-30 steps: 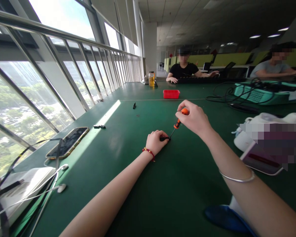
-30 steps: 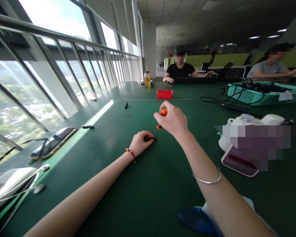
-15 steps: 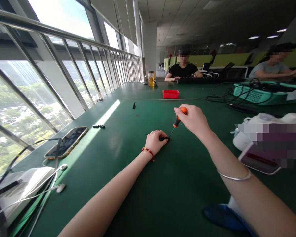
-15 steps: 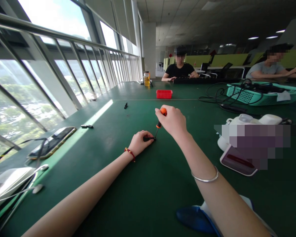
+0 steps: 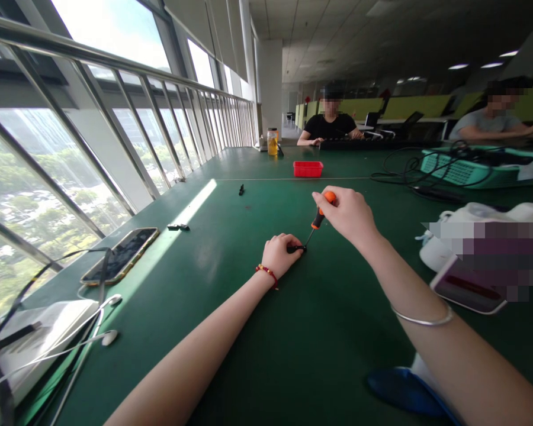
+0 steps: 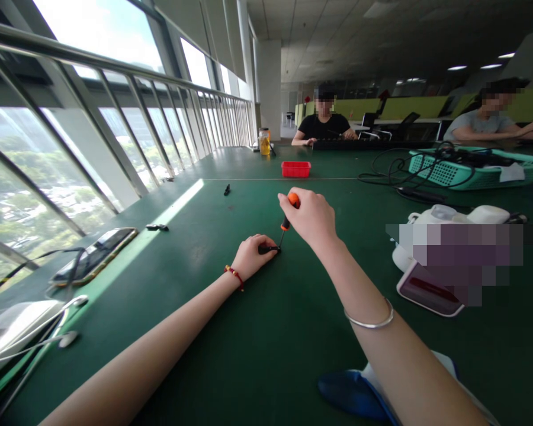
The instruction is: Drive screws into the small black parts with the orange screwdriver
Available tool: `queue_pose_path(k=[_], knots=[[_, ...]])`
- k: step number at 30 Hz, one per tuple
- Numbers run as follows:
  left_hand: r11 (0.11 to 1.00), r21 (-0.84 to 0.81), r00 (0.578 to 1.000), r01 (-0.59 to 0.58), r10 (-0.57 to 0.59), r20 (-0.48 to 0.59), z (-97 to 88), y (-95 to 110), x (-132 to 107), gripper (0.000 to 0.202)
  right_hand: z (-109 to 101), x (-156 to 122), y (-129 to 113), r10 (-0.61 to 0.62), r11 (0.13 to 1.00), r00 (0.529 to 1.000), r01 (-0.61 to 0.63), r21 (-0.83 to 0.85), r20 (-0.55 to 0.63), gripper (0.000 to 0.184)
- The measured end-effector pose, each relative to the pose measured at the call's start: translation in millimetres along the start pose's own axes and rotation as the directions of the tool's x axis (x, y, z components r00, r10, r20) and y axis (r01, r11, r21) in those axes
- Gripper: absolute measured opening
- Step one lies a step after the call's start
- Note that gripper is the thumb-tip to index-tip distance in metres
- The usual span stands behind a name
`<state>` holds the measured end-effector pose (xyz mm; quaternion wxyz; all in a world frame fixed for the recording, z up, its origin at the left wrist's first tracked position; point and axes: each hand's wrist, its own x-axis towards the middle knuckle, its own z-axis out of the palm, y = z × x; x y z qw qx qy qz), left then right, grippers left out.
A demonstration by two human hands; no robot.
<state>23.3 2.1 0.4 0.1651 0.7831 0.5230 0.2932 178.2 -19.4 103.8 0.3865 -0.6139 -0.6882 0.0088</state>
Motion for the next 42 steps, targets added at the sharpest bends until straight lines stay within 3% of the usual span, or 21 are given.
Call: queue_pose_path(k=[4, 10, 15, 20, 25, 31, 36, 42], knots=[[1.000, 0.002, 1.000, -0.006, 0.006, -0.003, 0.1, 0.0, 0.0, 0.009, 0.5, 0.1, -0.4, 0.014, 1.000, 0.999, -0.015, 0.021, 0.033, 0.014], [1.000, -0.002, 1.000, -0.008, 0.008, -0.009, 0.6, -1.0, 0.1, 0.009, 2.6, -1.6, -2.1, 0.015, 1.000, 1.000, -0.015, -0.009, 0.021, 0.033], [1.000, 0.008, 1.000, -0.018, 0.018, -0.013, 0.9, -1.9, 0.5, 0.010, 3.0, -1.2, -1.4, 0.019, 0.999, 0.999, -0.020, 0.035, 0.034, 0.014], [1.000, 0.002, 1.000, -0.008, 0.008, -0.012, 0.1, 0.1, -0.1, 0.009, 4.9, -0.6, 0.1, 0.032, 0.998, 0.998, -0.034, 0.049, 0.048, 0.032], [1.000, -0.001, 1.000, -0.015, 0.015, -0.013, 0.6, -0.3, 0.2, 0.009, 5.5, 0.0, 0.6, 0.018, 0.998, 0.999, -0.021, 0.063, 0.043, 0.015], [1.000, 0.006, 1.000, -0.008, 0.008, -0.011, 0.5, -0.4, 0.3, 0.009, 6.2, -1.5, -0.3, 0.017, 1.000, 1.000, -0.017, 0.024, -0.001, 0.030], [1.000, 0.012, 1.000, -0.007, 0.007, -0.005, 0.2, -0.2, 0.0, 0.010, 3.9, -1.3, -0.9, -0.030, 0.996, 0.999, 0.027, 0.083, 0.035, 0.012], [1.000, 0.014, 1.000, -0.004, 0.004, -0.005, 0.3, -0.1, 0.0, 0.009, 6.9, -2.7, -0.9, 0.000, 0.999, 1.000, 0.000, 0.033, -0.006, 0.028]])
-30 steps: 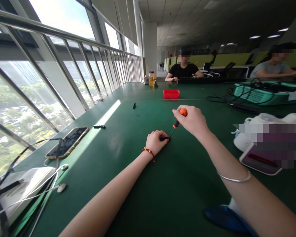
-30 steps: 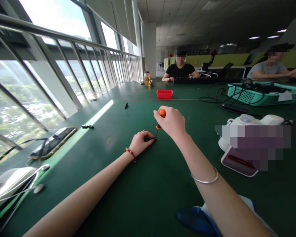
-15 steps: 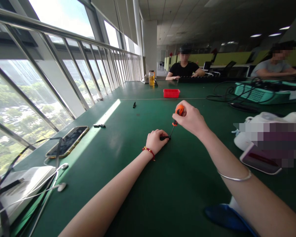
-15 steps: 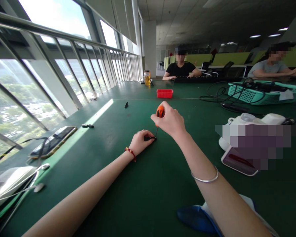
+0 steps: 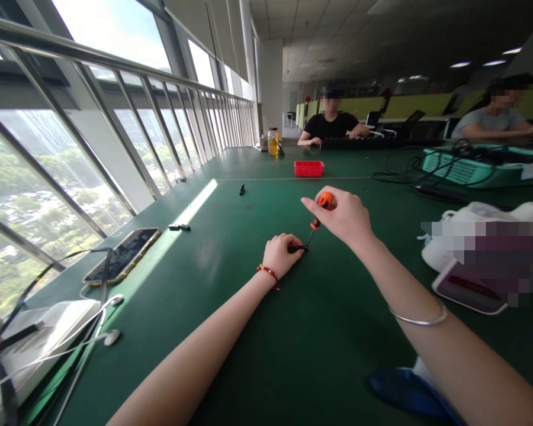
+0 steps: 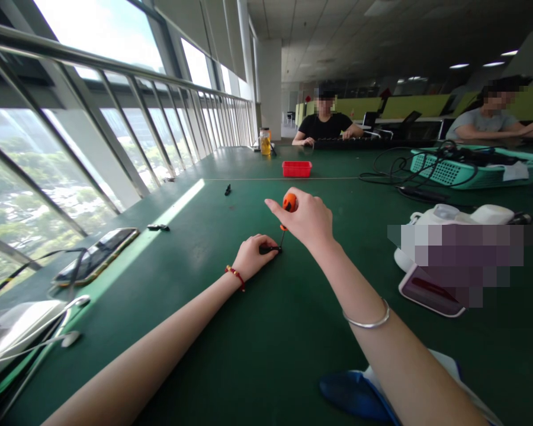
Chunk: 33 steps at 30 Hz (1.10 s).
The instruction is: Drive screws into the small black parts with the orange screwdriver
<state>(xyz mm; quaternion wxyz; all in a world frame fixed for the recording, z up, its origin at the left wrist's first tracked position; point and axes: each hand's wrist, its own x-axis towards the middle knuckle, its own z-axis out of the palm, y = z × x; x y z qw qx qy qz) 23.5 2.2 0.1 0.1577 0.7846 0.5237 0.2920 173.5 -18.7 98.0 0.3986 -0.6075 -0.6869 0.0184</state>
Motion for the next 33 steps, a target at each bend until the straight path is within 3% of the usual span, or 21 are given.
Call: queue_pose_path(k=[5, 11, 18, 33], knots=[[1.000, -0.001, 1.000, 0.002, -0.002, 0.008, -1.0, 1.2, -0.2, 0.010, 1.0, 3.0, 4.6, 0.009, 1.000, 1.000, -0.010, 0.028, 0.022, 0.015], [1.000, -0.003, 1.000, -0.002, 0.002, 0.008, -0.2, 0.3, 0.0, 0.010, 0.2, 5.5, 7.5, 0.058, 0.998, 0.998, -0.059, 0.026, 0.026, 0.028], [1.000, -0.005, 1.000, -0.005, 0.005, 0.003, 0.9, -1.4, 0.5, 0.009, 1.0, 1.1, 0.4, -0.030, 0.996, 0.996, 0.036, 0.077, -0.084, 0.023], [1.000, 0.014, 1.000, 0.003, -0.003, 0.005, -0.7, 0.9, 0.1, 0.007, 10.7, -1.3, 0.4, -0.068, 0.989, 0.996, 0.074, 0.126, -0.053, 0.026]])
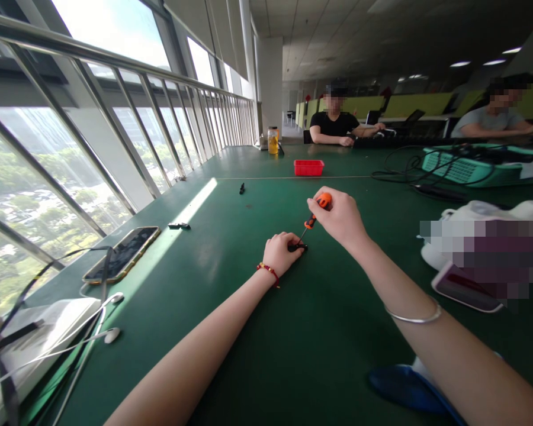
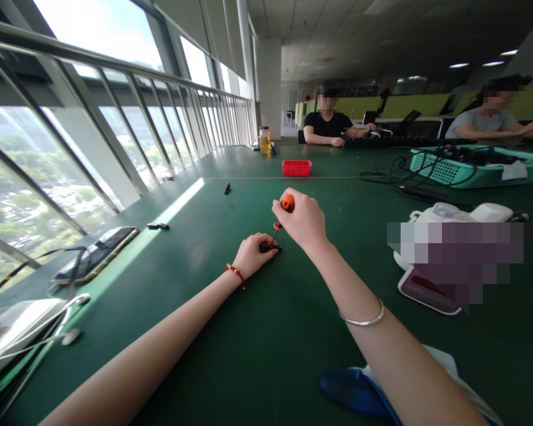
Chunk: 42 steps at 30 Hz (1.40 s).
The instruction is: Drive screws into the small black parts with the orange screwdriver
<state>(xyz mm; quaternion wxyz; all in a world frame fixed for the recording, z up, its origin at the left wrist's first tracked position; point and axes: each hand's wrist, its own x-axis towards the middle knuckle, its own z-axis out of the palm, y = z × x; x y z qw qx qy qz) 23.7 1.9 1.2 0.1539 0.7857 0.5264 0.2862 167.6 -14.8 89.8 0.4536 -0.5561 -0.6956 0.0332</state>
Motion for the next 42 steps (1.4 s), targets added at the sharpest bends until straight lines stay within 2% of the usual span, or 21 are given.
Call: queue_pose_path(k=[7, 10, 15, 19, 21, 25, 30, 33, 35, 39, 42], knots=[[1.000, 0.008, 1.000, 0.003, -0.003, 0.002, 1.0, -1.0, 0.8, 0.007, -2.1, 0.3, -2.9, 0.065, 0.998, 0.996, -0.064, -0.022, 0.059, 0.013], [1.000, 0.009, 1.000, 0.005, -0.005, 0.004, 0.4, -0.4, 0.7, 0.007, -1.9, -0.6, -4.4, 0.070, 0.998, 0.994, -0.070, -0.007, 0.085, 0.021], [1.000, 0.007, 1.000, 0.002, -0.002, -0.003, 0.7, -0.9, 0.8, 0.007, -2.4, -2.1, -6.5, 0.069, 0.991, 0.997, -0.064, -0.117, 0.039, 0.028], [1.000, 0.012, 1.000, -0.002, 0.002, -0.003, 0.6, -0.8, 0.7, 0.007, -5.0, -2.2, -6.6, 0.032, 0.999, 0.994, -0.028, -0.047, 0.100, 0.013], [1.000, 0.013, 1.000, 0.000, 0.000, -0.002, 0.4, -0.6, 0.5, 0.007, -5.3, -2.3, -6.7, 0.035, 0.999, 0.993, -0.032, -0.033, 0.110, 0.018], [1.000, 0.004, 1.000, 0.003, -0.003, 0.000, 0.7, -0.8, 0.2, 0.008, -3.4, -3.1, -6.9, 0.063, 0.993, 0.996, -0.057, -0.099, 0.058, 0.030], [1.000, 0.005, 1.000, 0.000, 0.000, -0.002, 1.2, -1.1, 0.7, 0.008, -1.9, -3.2, -6.2, 0.035, 0.998, 0.995, -0.030, -0.056, 0.091, 0.019], [1.000, 0.011, 1.000, -0.002, 0.002, 0.003, 0.7, -0.4, 0.7, 0.008, -1.5, -3.1, -6.2, 0.032, 0.999, 0.995, -0.031, -0.015, 0.093, 0.034], [1.000, 0.009, 1.000, -0.003, 0.003, 0.005, 0.4, 0.1, 0.5, 0.008, -0.7, -3.4, -6.5, 0.062, 0.998, 0.995, -0.060, -0.026, 0.075, 0.038], [1.000, 0.000, 1.000, -0.002, 0.002, -0.002, 0.9, -0.1, 0.3, 0.008, 2.0, -3.8, -6.8, 0.074, 0.993, 0.996, -0.069, -0.098, 0.052, 0.032], [1.000, 0.004, 1.000, 0.000, 0.000, -0.003, 1.7, -0.8, 0.5, 0.008, 3.6, -3.8, -6.4, 0.035, 0.998, 0.998, -0.033, -0.044, 0.044, 0.019]])
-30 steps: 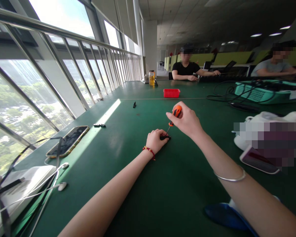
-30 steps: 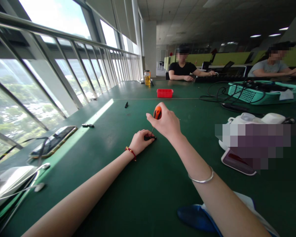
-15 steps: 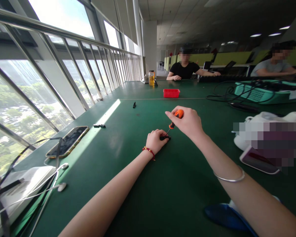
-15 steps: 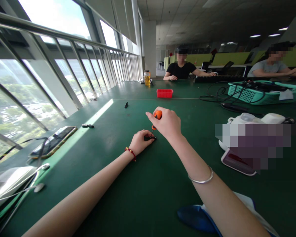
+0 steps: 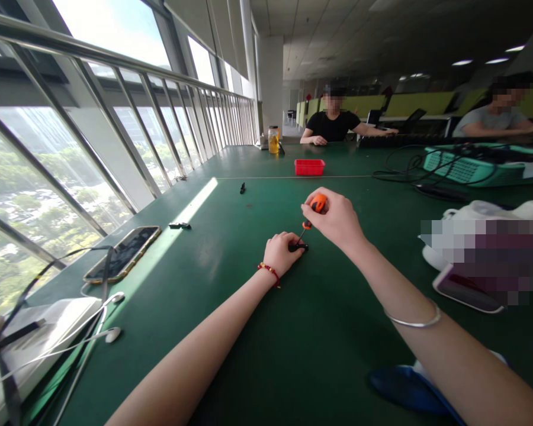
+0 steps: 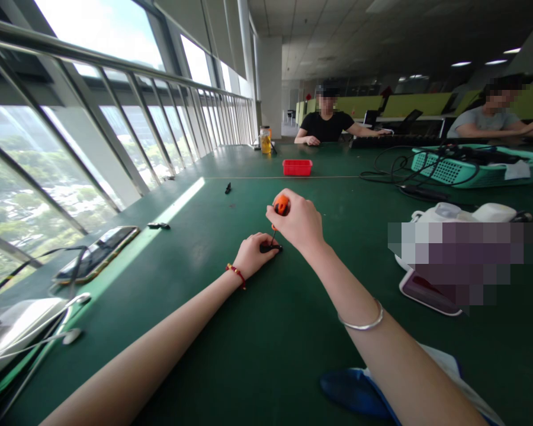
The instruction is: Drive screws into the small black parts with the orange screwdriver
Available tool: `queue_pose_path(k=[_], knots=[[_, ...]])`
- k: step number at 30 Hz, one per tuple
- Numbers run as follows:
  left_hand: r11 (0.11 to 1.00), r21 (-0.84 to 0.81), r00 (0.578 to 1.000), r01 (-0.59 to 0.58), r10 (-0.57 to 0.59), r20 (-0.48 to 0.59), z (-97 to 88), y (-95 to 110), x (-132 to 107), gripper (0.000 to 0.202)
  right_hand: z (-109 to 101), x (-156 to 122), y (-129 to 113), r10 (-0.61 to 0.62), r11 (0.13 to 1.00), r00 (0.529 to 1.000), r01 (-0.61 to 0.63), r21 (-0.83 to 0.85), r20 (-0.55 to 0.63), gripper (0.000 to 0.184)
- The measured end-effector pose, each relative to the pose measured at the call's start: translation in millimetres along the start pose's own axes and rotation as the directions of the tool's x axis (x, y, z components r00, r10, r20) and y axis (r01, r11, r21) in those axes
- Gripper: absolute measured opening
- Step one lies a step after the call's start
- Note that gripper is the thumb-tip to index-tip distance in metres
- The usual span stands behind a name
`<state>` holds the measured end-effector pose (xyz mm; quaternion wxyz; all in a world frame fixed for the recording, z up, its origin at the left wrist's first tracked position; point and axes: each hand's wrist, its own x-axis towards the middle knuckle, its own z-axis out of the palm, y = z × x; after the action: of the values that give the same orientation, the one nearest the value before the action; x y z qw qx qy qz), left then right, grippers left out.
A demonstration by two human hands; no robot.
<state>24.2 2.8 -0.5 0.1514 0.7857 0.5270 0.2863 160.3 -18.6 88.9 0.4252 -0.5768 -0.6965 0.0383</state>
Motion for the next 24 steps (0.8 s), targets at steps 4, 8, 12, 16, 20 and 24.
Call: queue_pose_path(k=[4, 8, 12, 16, 20, 24], knots=[[1.000, 0.007, 1.000, -0.003, 0.003, 0.003, 0.2, 0.0, 0.3, 0.008, 1.5, -1.0, -0.3, 0.025, 1.000, 1.000, -0.025, 0.013, 0.005, 0.030], [1.000, 0.008, 1.000, 0.003, -0.003, 0.004, -0.6, 1.0, 0.0, 0.008, 2.4, -2.1, -0.5, 0.030, 0.994, 0.999, -0.028, -0.106, 0.020, 0.039], [1.000, 0.004, 1.000, 0.005, -0.005, 0.004, -1.3, 1.7, -0.2, 0.007, 1.7, -1.9, -1.6, 0.035, 0.984, 0.996, -0.019, -0.177, 0.086, 0.031], [1.000, 0.009, 1.000, 0.010, -0.010, 0.002, -1.0, 1.6, 0.1, 0.007, 2.7, -2.7, -2.9, 0.001, 0.993, 0.986, 0.019, -0.116, 0.167, 0.022], [1.000, -0.004, 1.000, -0.003, 0.003, 0.003, -0.2, 0.1, 0.3, 0.009, -6.2, -1.5, -4.2, 0.014, 0.999, 0.998, -0.016, 0.030, 0.056, 0.022], [1.000, -0.024, 1.000, -0.014, 0.014, 0.001, 0.8, -3.0, 0.5, 0.009, -28.4, 11.3, -3.0, 0.023, 0.985, 0.967, 0.021, 0.169, -0.253, 0.026]])
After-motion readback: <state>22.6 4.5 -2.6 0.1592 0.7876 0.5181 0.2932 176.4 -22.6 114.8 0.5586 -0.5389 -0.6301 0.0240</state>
